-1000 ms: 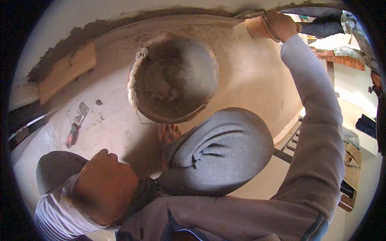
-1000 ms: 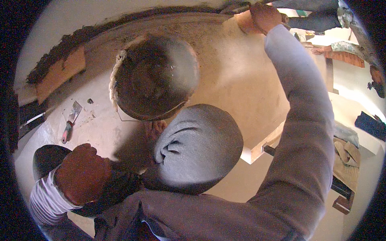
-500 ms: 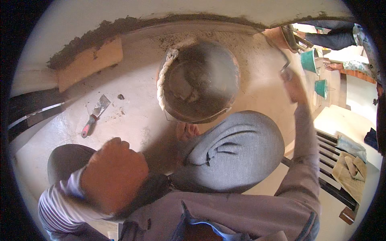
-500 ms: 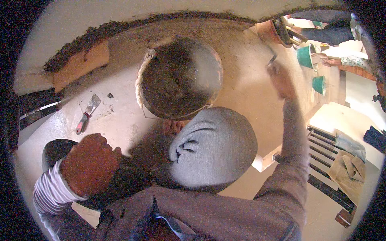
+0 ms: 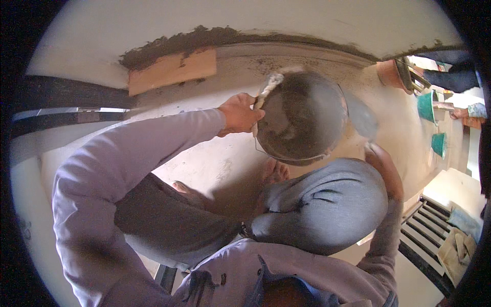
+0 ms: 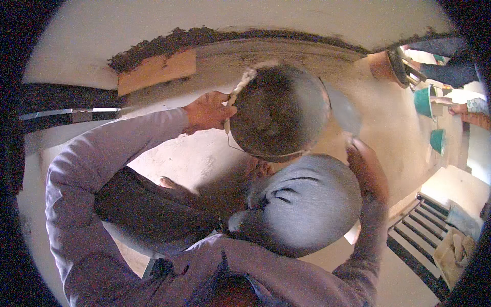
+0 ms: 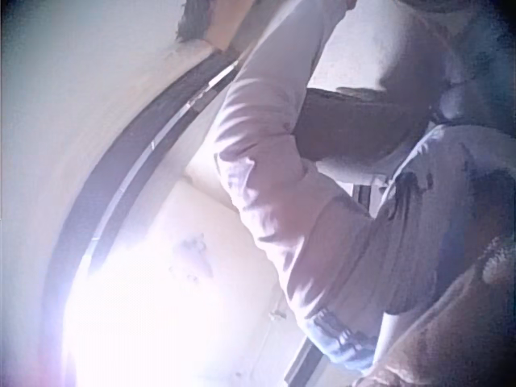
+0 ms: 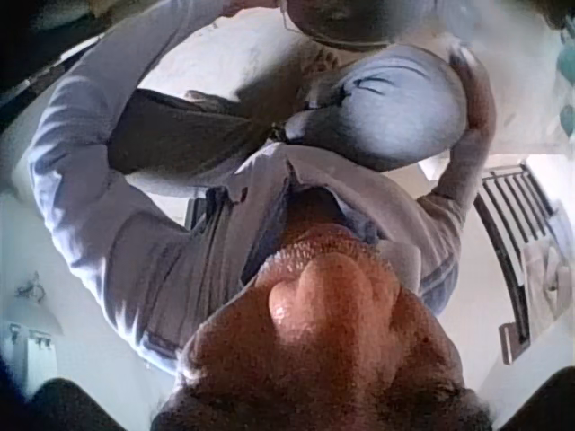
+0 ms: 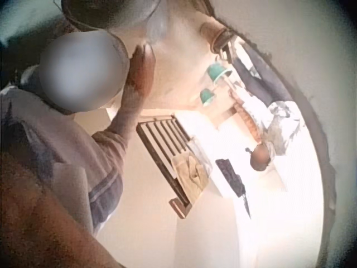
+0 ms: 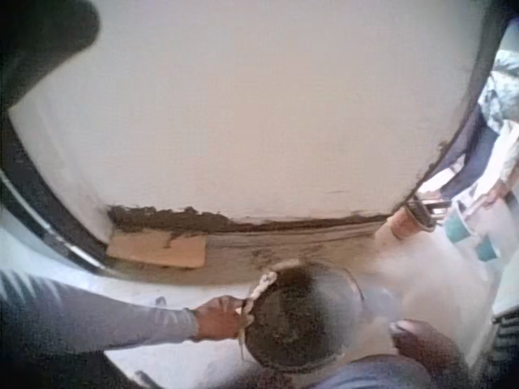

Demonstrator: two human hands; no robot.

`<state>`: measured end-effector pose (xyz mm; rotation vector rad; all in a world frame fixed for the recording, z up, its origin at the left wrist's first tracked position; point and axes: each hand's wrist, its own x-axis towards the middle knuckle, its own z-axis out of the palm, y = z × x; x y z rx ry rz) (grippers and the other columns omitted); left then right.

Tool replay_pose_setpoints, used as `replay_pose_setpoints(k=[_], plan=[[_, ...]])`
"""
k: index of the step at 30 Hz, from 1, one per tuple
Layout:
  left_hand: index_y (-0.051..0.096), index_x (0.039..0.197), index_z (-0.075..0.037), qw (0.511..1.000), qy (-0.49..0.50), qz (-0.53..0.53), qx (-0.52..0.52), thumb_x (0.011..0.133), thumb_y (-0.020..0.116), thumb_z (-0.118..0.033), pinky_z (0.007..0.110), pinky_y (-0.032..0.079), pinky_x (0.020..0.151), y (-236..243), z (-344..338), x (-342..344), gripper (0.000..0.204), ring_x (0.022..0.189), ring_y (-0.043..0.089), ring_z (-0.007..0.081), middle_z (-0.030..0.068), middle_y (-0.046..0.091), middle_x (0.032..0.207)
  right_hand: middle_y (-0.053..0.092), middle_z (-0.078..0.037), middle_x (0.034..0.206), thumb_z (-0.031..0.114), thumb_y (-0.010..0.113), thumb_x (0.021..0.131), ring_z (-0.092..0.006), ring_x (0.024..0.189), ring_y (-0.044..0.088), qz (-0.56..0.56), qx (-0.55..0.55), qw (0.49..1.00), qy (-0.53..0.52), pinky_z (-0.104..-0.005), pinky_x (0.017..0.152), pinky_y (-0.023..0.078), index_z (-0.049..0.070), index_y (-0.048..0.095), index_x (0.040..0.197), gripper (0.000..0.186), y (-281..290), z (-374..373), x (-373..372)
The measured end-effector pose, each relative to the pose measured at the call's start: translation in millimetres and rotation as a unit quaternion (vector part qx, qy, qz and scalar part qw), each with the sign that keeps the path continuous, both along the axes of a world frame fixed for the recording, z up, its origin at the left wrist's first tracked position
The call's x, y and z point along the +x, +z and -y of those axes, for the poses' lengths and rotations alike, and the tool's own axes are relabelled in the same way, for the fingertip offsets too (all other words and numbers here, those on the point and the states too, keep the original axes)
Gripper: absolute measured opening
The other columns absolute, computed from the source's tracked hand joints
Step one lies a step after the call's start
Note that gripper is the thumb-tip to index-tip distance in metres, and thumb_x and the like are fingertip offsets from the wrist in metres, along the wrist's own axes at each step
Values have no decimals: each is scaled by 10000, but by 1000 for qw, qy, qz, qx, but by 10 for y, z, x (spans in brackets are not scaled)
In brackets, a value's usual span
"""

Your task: The person scoops cement from a bucket using a trowel and applies it to the floor near a wall. They then use a wooden block to smooth and level the applied cement along the baseboard.

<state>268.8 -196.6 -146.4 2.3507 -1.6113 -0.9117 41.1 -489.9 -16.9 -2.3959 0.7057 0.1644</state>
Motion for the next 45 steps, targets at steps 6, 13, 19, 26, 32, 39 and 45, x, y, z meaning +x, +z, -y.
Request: replay_pose_setpoints(k=[6, 13, 19, 26, 32, 39, 45], plan=[[491, 1266, -71, 765, 361, -533, -14, 928, 472, -512, 418, 475, 926, 9, -89, 66, 555, 1069, 564, 314, 195, 528, 1228, 420, 0, 633, 290, 479, 931, -130, 531, 440, 45, 110, 975, -186, -300, 484, 357, 56, 555, 932, 246, 290, -83, -132], [443, 1252, -11, 528, 667, -461, -254, 914, 424, -600, 408, 475, 930, -1088, -1068, 348, 679, 1054, 566, 268, 144, 548, 1150, 486, -94, 650, 266, 513, 927, -232, 569, 459, 133, 1, 983, -123, -346, 557, 386, 51, 483, 838, 235, -598, -80, 107], [319, 1393, -44, 276, 704, -394, -522, 923, 474, -517, 442, 390, 992, -983, -1181, 471, 684, 1214, 464, 289, 164, 423, 1363, 571, -233, 813, 245, 485, 932, -449, 807, 555, 61, -219, 918, 325, -465, 683, 449, -8, 526, 958, 257, -145, -212, 1617], [428, 1308, -118, 189, 682, -373, -600, 915, 553, -337, 438, 476, 890, -1152, -1227, 508, 467, 1105, 529, 287, 114, 467, 1296, 629, -175, 825, 169, 537, 823, -359, 733, 635, 84, -490, 682, 537, -441, 644, 527, 0, 563, 958, 218, -46, -798, 2661], [480, 1240, -66, 147, 674, -376, -619, 866, 621, -271, 408, 505, 837, -1166, -1134, 533, 449, 987, 570, 250, 120, 545, 1127, 621, -182, 824, 135, 544, 791, -357, 744, 639, 114, -514, 592, 610, -437, 661, 535, -9, 578, 959, 223, 177, -1289, 2939], [534, 1196, -72, 97, 677, -390, -617, 862, 619, -270, 404, 520, 787, -1092, -1082, 663, 398, 915, 565, 224, 80, 571, 1073, 633, -153, 848, 167, 522, 861, -317, 754, 642, 18, -569, 591, 572, -423, 662, 526, 13, 564, 949, 182, 139, -1600, 3002], [513, 1231, -121, 75, 674, -432, -595, 860, 641, -287, 430, 509, 853, -1076, -1161, 693, 426, 1033, 573, 228, 59, 577, 1162, 629, -173, 797, 161, 532, 846, -332, 720, 652, -88, -600, 586, 537, -436, 622, 528, 9, 569, 918, 172, 169, -1574, 2885]])
